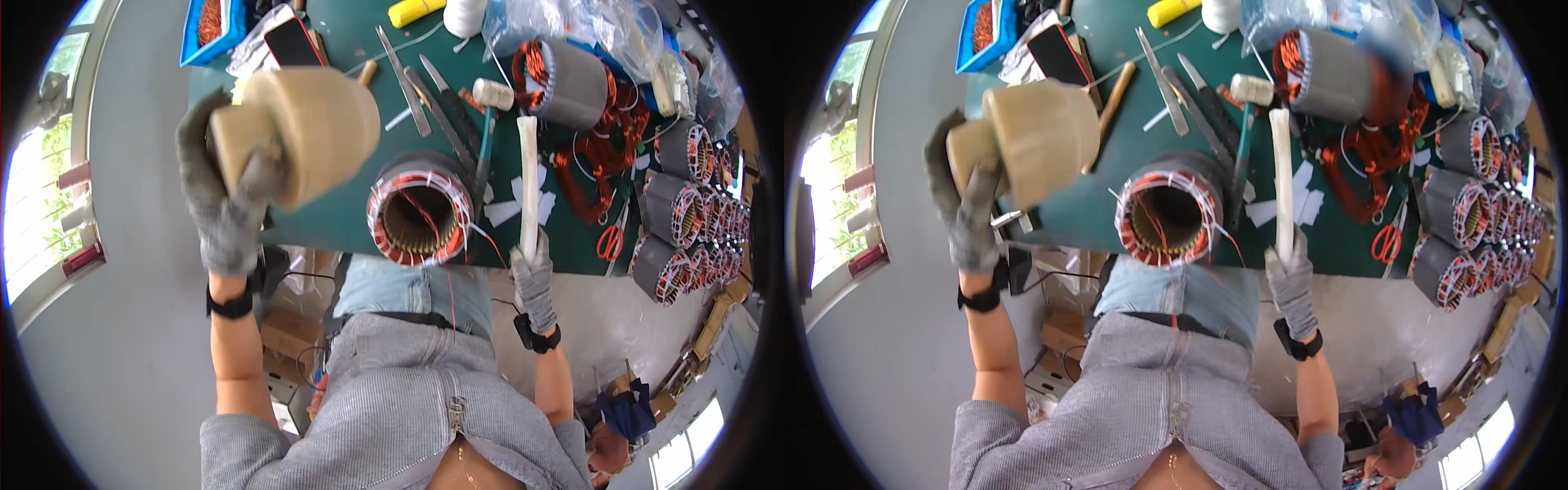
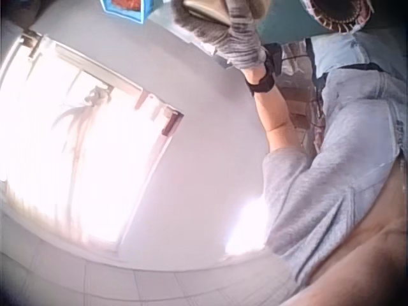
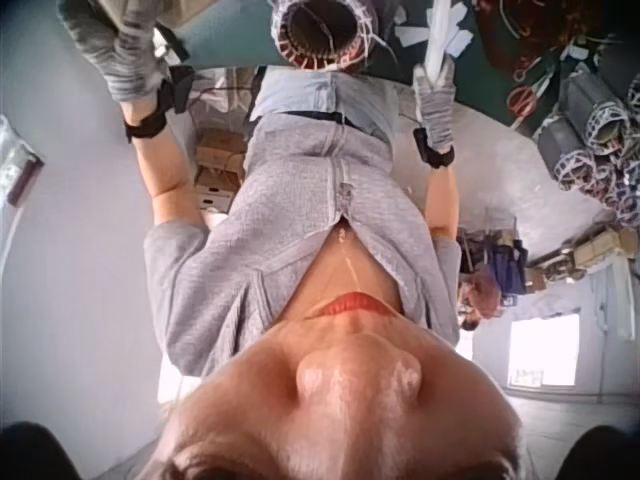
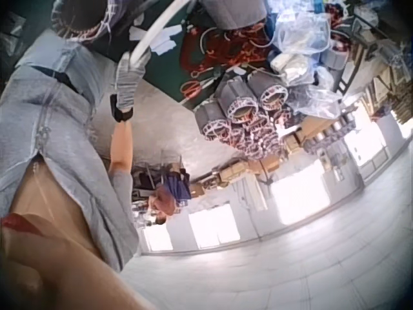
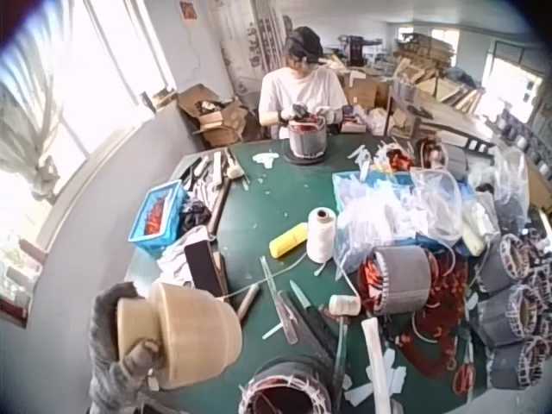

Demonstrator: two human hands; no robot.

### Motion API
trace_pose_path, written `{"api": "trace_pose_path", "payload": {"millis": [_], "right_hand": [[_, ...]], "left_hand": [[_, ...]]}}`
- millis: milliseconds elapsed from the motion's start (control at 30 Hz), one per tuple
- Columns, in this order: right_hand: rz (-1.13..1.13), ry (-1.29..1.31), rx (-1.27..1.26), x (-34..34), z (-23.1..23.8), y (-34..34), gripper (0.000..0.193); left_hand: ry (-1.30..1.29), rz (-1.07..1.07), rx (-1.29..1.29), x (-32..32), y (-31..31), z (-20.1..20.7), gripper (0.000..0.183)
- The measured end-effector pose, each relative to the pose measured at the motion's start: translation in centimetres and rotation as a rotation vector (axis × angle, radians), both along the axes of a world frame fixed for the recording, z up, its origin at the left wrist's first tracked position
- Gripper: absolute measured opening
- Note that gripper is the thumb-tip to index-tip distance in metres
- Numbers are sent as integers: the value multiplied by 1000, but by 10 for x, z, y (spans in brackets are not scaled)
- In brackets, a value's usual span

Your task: Assembling a motor stator by inserting wires and components while using manual tools.

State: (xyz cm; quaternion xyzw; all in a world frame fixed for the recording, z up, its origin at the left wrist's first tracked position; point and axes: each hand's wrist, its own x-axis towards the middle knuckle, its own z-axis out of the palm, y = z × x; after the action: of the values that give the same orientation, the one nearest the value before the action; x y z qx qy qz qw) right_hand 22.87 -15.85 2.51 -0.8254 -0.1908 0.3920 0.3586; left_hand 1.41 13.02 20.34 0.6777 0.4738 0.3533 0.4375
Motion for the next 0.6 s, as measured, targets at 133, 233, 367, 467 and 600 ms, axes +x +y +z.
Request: {"api": "trace_pose_path", "payload": {"millis": [133,233,367,467,600], "right_hand": [[127,0,68,0,16,44,51],[223,-84,158,11,8,84,53],[408,-163,148,26,4,146,53],[426,-143,145,32,-28,171,52],[443,-80,283,27,-44,197,49]], "left_hand": [[551,-193,526,38,115,-62,55],[1072,-264,293,114,119,-28,63],[838,-274,420,119,204,-140,67],[878,-279,416,130,207,-156,65],[737,-322,437,109,212,-167,60]]}}
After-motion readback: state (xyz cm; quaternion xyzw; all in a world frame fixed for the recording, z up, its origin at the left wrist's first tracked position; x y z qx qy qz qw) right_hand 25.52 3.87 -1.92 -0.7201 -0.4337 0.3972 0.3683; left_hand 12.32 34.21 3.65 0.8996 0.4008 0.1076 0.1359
